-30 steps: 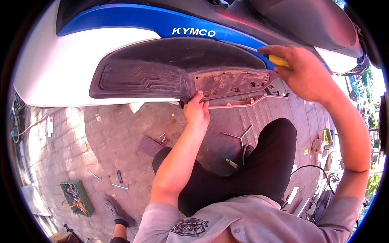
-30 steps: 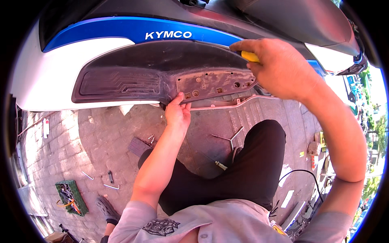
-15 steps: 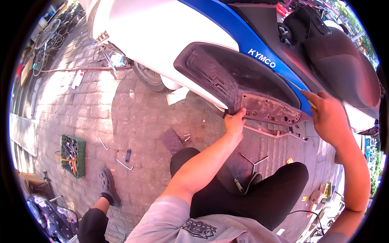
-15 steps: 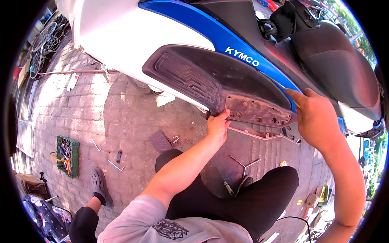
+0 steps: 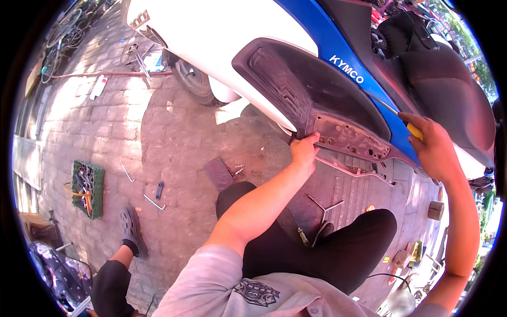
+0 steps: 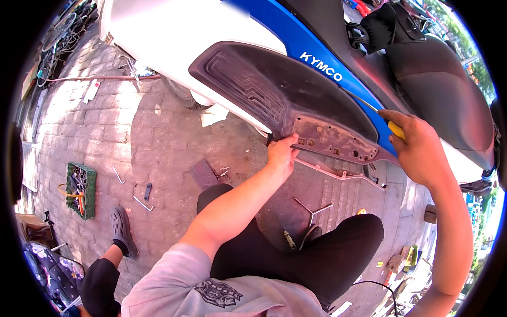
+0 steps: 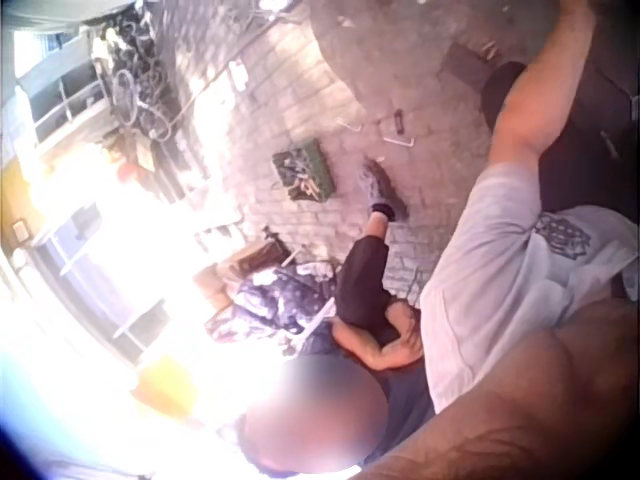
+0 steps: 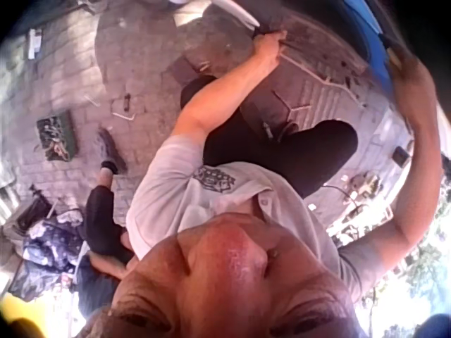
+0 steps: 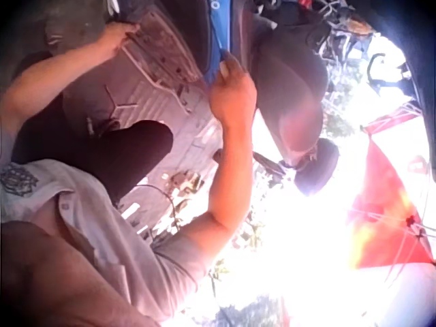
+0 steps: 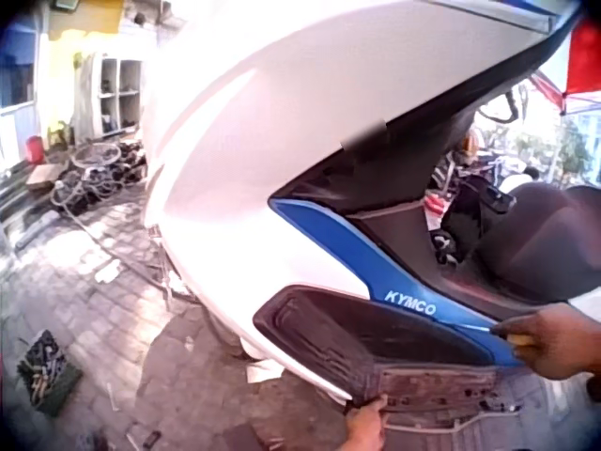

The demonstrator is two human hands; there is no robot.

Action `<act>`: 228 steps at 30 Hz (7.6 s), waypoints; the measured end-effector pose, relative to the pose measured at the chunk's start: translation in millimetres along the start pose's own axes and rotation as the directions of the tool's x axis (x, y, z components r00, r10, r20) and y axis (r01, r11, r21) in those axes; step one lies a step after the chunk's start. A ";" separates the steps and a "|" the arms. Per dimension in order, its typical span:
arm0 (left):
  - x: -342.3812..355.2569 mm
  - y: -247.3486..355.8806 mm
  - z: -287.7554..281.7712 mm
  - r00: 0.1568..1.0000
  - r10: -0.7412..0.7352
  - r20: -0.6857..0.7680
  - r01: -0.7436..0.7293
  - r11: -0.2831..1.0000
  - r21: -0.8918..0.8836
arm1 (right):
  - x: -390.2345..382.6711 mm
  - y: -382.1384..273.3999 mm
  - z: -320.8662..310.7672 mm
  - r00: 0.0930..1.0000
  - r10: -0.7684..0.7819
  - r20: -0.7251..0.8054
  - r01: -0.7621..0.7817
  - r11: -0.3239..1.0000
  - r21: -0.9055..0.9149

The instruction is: The person removes a lower side panel from a blue and white scooter by using a socket wrench and a screwdriver to unfasten screws and bolts, then detaches the plastic trim by hand and checks the alignment.

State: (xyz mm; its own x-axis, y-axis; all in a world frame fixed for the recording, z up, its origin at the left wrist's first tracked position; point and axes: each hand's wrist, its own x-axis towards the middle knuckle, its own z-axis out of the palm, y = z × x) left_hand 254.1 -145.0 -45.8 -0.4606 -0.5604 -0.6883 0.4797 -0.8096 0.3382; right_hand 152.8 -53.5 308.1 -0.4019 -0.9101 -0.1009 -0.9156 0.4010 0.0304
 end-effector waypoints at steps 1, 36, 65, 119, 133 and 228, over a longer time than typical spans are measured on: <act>3.7 5.6 1.2 0.999 -0.043 0.020 0.043 0.999 0.018 | -0.1 -2.0 -2.1 1.000 -0.018 0.003 0.018 1.000 -0.021; -76.0 148.7 -43.8 0.932 -0.249 0.262 -0.256 0.059 0.965 | -3.5 1.4 -14.0 0.988 -0.157 -0.013 0.152 0.975 -0.163; -18.1 159.5 -47.9 0.774 0.533 0.343 -0.568 0.823 0.004 | -35.5 24.8 52.0 0.977 -0.138 -0.165 0.076 0.939 -0.335; 8.4 121.3 -9.7 0.717 0.697 -0.025 -0.690 0.703 -0.171 | 20.5 29.4 342.3 0.827 0.187 0.530 -0.177 -0.809 0.561; -8.5 134.3 3.2 0.695 0.719 -0.017 -0.695 0.665 -0.272 | 12.2 29.6 344.7 0.852 0.211 0.479 -0.129 -0.802 0.583; -33.8 111.7 9.3 0.451 0.864 0.222 -0.793 0.274 0.544 | -102.5 549.7 201.0 0.246 0.950 0.192 0.532 -0.298 0.793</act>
State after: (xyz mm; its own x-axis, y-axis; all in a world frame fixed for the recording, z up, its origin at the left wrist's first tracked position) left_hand 316.3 -218.1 21.3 0.0412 -0.9914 0.1240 0.0900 0.1273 0.9878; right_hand -306.7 281.2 135.3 -0.9663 0.1769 -0.1869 0.0693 -0.5208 -0.8508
